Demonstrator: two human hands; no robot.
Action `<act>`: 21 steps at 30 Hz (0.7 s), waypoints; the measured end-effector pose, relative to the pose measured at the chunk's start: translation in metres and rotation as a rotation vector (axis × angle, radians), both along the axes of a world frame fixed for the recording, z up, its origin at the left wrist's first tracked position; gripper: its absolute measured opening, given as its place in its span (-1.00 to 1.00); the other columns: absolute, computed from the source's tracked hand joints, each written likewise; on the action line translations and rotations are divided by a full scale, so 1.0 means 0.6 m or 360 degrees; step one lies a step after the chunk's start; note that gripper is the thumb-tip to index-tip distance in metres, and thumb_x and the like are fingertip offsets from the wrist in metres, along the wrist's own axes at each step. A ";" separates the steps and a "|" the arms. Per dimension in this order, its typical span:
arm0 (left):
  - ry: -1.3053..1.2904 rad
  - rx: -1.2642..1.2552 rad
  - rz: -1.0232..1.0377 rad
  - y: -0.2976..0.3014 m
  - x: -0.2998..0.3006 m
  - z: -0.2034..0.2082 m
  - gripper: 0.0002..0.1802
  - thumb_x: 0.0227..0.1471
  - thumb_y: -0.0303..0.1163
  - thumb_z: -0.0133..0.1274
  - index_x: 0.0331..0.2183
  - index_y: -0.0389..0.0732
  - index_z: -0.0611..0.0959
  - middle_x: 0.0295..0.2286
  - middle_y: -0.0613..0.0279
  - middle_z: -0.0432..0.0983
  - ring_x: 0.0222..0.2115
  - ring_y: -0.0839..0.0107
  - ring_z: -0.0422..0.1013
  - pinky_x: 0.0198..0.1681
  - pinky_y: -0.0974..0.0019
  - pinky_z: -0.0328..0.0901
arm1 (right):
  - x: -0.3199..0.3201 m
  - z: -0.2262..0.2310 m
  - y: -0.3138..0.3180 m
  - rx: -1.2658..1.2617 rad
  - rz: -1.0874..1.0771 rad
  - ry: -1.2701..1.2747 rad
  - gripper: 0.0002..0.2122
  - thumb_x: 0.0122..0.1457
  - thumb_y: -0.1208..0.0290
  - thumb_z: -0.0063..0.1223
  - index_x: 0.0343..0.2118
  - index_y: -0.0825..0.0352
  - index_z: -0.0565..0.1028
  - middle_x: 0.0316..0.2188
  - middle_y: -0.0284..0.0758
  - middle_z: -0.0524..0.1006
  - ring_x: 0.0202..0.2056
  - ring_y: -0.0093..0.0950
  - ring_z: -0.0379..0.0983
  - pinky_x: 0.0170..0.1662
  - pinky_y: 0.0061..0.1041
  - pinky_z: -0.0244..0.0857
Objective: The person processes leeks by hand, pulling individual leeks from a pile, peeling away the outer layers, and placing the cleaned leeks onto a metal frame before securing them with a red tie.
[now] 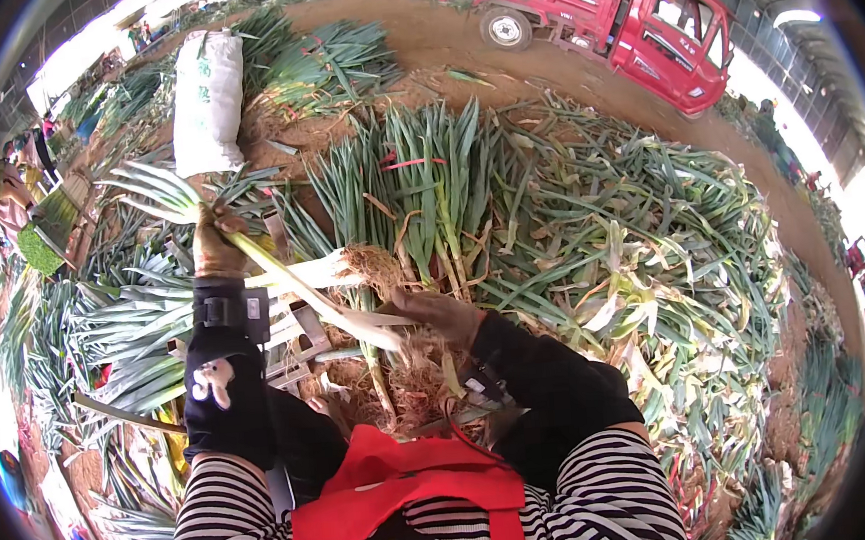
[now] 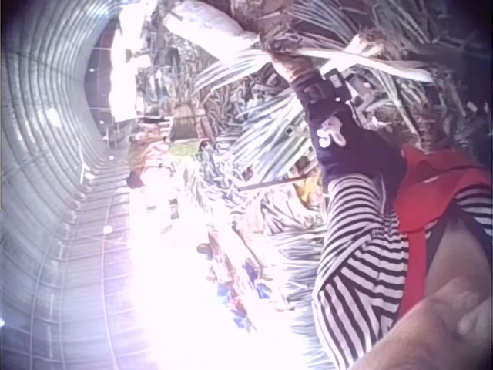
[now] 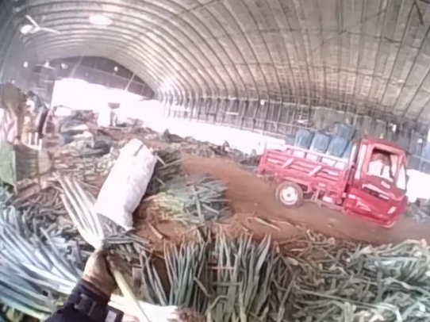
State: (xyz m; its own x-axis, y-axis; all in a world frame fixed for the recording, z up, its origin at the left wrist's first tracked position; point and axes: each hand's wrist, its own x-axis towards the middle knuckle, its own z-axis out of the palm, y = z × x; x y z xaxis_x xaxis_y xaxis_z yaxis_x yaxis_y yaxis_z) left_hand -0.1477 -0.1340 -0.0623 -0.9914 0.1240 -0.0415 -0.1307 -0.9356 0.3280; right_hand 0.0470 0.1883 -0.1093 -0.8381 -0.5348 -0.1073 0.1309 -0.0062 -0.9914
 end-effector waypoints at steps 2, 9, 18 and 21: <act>-0.0086 -0.0151 0.0185 0.012 0.010 0.020 -0.68 0.18 -0.12 -0.08 -0.38 -0.19 0.41 -0.62 0.44 0.23 -0.70 0.56 0.13 -0.63 0.49 0.19 | 0.005 -0.036 0.041 -0.0063 -0.0110 0.0018 -0.57 0.29 0.18 -0.16 0.05 0.43 0.35 -0.09 -0.25 0.47 -0.09 -0.47 0.41 0.00 -0.48 0.28; -0.0142 -0.0355 0.0629 -0.063 -0.017 -0.007 -0.68 0.14 -0.15 0.01 -0.52 -0.10 0.35 -0.72 0.43 0.15 -0.74 0.52 0.14 -0.70 0.46 0.17 | -0.019 -0.021 0.161 0.1157 0.0186 0.1091 -0.75 0.09 0.43 0.00 -0.15 0.34 0.49 -0.28 -0.24 0.50 -0.33 -0.32 0.48 -0.27 -0.48 0.40; -0.0121 -0.0523 0.0904 -0.039 -0.004 0.013 -0.69 0.12 -0.11 0.02 -0.47 -0.08 0.34 -0.63 0.39 0.19 -0.73 0.51 0.12 -0.70 0.43 0.19 | 0.000 0.066 0.181 0.2273 -0.1582 0.1381 -0.76 0.10 0.20 0.07 -0.29 0.26 0.54 -0.43 -0.23 0.56 -0.38 -0.35 0.51 -0.28 -0.41 0.37; 0.0106 -0.0552 0.0822 0.008 0.028 0.036 -0.73 0.15 -0.13 -0.01 -0.35 -0.14 0.45 -0.62 0.42 0.21 -0.68 0.55 0.13 -0.60 0.49 0.22 | -0.009 0.103 0.083 0.1304 -0.1266 0.1456 -0.81 0.03 0.24 0.17 -0.47 0.28 0.58 -0.51 -0.30 0.56 -0.48 -0.41 0.51 -0.36 -0.43 0.37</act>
State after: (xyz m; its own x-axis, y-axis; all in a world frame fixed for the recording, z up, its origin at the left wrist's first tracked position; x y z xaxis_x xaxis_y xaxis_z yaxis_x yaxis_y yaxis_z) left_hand -0.1311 -0.1291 -0.0409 -0.9216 -0.3817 0.0704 0.3412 -0.7103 0.6156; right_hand 0.0416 0.2378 -0.0475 -0.8182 0.0393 0.5736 -0.3016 0.8200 -0.4865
